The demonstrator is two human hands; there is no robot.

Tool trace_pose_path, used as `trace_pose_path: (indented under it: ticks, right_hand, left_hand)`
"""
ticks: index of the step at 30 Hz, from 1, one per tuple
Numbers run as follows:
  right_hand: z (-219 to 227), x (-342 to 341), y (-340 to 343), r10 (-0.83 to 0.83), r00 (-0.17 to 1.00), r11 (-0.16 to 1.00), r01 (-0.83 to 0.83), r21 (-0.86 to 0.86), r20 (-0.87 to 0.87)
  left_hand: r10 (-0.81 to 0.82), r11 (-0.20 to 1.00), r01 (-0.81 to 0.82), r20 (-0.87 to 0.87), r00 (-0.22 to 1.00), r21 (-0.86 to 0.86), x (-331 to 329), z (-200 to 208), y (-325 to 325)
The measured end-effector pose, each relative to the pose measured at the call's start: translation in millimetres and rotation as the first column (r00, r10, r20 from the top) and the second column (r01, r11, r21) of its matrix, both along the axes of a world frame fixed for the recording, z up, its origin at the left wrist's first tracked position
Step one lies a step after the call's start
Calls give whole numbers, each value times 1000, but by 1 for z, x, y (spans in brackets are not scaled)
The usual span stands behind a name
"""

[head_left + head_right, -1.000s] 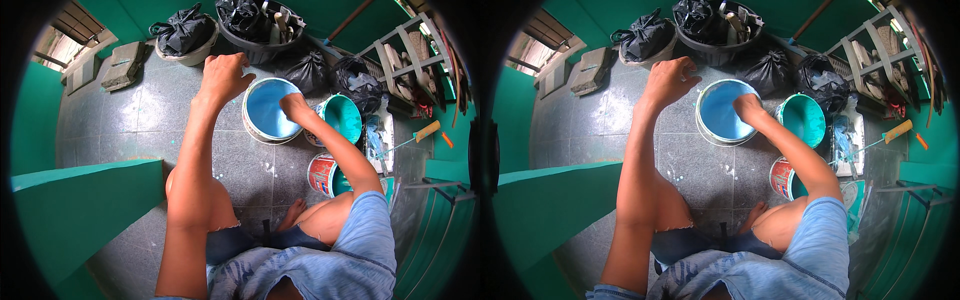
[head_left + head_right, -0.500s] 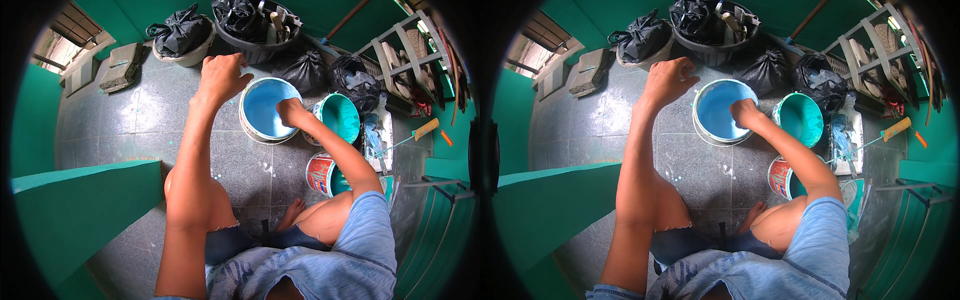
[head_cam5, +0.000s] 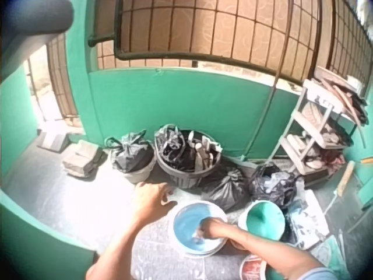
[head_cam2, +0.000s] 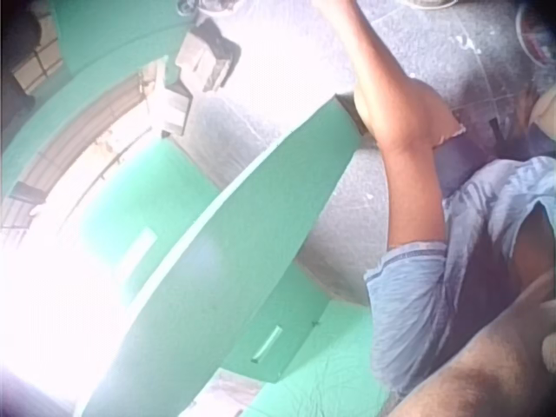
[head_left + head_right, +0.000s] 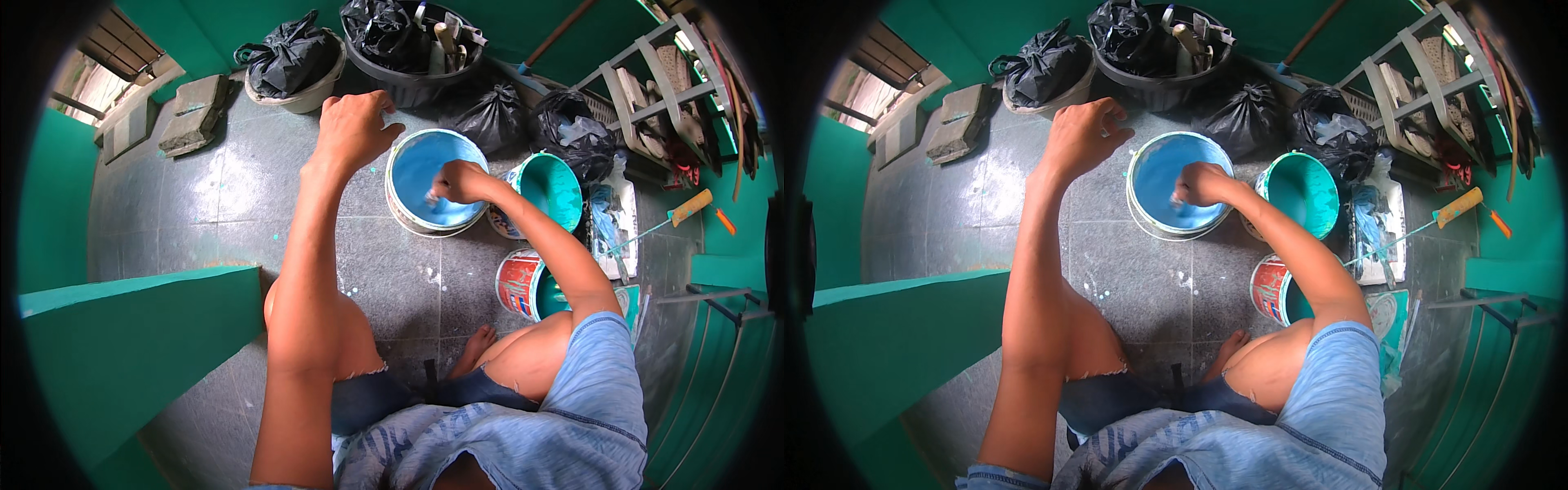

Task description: The person sits on the floor and stirs light blue paint in a bucket using a stick. They then pour some of the mixed paint into a smaller bucket and continue stirring.

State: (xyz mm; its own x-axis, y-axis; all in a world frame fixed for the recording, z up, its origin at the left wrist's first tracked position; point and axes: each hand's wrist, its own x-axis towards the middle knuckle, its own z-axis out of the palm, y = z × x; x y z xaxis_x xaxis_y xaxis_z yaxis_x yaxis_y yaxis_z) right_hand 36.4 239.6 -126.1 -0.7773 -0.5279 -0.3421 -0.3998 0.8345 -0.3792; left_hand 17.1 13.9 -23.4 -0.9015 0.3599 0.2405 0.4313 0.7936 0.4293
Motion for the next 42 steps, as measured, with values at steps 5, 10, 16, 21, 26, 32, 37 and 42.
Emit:
trace_pose_path:
  ticks: [5, 10, 16, 21, 26, 32, 37, 42]
  right_hand:
    - [-24, -2, 13, -35, 910, 996, 67, 62, -413]
    - [-11, 2, 5, 24, 994, 996, -32, 82, 103]
    - [-35, -1, 15, -60, 816, 998, 31, -61, -575]
    - [-47, 3, 18, 69, 868, 991, -5, 131, -492]
    - [-38, 11, 12, -14, 901, 986, -61, -157, -434]
    - [-4, 14, -1, 139, 988, 987, -143, 76, 65]
    - [-10, 10, 18, 175, 969, 960, -128, 248, -173]
    - [-76, -11, 43, -91, 855, 989, 137, 54, -510]
  left_hand:
    - [-4, 1000, 3, 29, 1000, 17, 1, 6, 6]
    - [3, 1000, -3, 13, 1000, 3, 2, 3, 3]
    - [10, 1000, -10, 46, 999, 3, 2, 8, 7]
    - [4, 1000, -4, 34, 999, -3, 2, 4, 6]
    - [9, 1000, -9, 38, 999, 8, 2, 6, 6]
    - [8, 1000, -8, 44, 999, 19, 2, 3, 5]
    - [20, 1000, -20, 25, 999, 2, 5, 5, 2]
    - [-10, 1000, 10, -14, 1000, 7, 2, 10, 11]
